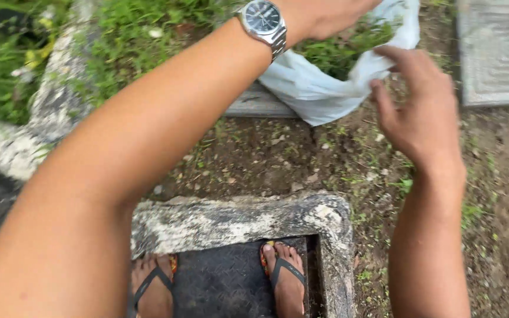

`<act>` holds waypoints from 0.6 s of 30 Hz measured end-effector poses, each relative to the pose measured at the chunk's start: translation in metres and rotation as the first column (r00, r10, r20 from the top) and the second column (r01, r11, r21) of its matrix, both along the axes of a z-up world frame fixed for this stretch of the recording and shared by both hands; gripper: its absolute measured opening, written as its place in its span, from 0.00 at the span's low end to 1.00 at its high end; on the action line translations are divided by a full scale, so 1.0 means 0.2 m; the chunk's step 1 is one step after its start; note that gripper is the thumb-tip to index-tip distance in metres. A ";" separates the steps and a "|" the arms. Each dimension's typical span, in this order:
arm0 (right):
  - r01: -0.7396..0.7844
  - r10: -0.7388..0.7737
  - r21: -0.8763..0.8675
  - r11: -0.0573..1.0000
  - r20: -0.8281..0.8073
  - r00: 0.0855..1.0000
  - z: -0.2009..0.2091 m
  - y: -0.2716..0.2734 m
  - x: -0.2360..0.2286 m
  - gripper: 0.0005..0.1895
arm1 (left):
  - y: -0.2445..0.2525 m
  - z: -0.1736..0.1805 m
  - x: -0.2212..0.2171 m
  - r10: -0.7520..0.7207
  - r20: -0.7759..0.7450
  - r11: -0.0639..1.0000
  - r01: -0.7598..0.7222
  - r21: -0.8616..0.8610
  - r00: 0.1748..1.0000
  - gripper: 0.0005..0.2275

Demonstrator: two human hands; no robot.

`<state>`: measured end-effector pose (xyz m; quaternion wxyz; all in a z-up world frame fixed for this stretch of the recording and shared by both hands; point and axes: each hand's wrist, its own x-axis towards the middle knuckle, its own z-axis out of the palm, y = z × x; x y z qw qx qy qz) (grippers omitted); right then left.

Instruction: The person is removing weeds by hand from a garden area and placing them in a plastic bag.

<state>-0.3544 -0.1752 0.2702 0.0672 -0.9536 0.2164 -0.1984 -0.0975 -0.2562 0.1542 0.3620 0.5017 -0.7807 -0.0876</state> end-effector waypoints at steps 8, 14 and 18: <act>0.118 -0.121 -0.083 0.989 -0.028 0.992 -0.07 0.01 -0.07 0.37 | 1.34 -0.10 0.25 0.655 0.246 0.745 -0.665 -0.051 0.714 0.18; 0.108 -0.107 -0.063 0.992 0.012 0.994 -0.15 0.00 -0.12 0.40 | 1.90 -0.83 0.36 0.699 0.590 0.255 -0.912 0.321 0.403 0.35; 0.116 -0.120 -0.108 0.987 -0.030 0.992 -0.19 0.04 -0.06 0.37 | 1.93 -0.85 0.38 0.499 0.780 0.206 -0.926 0.316 0.377 0.35</act>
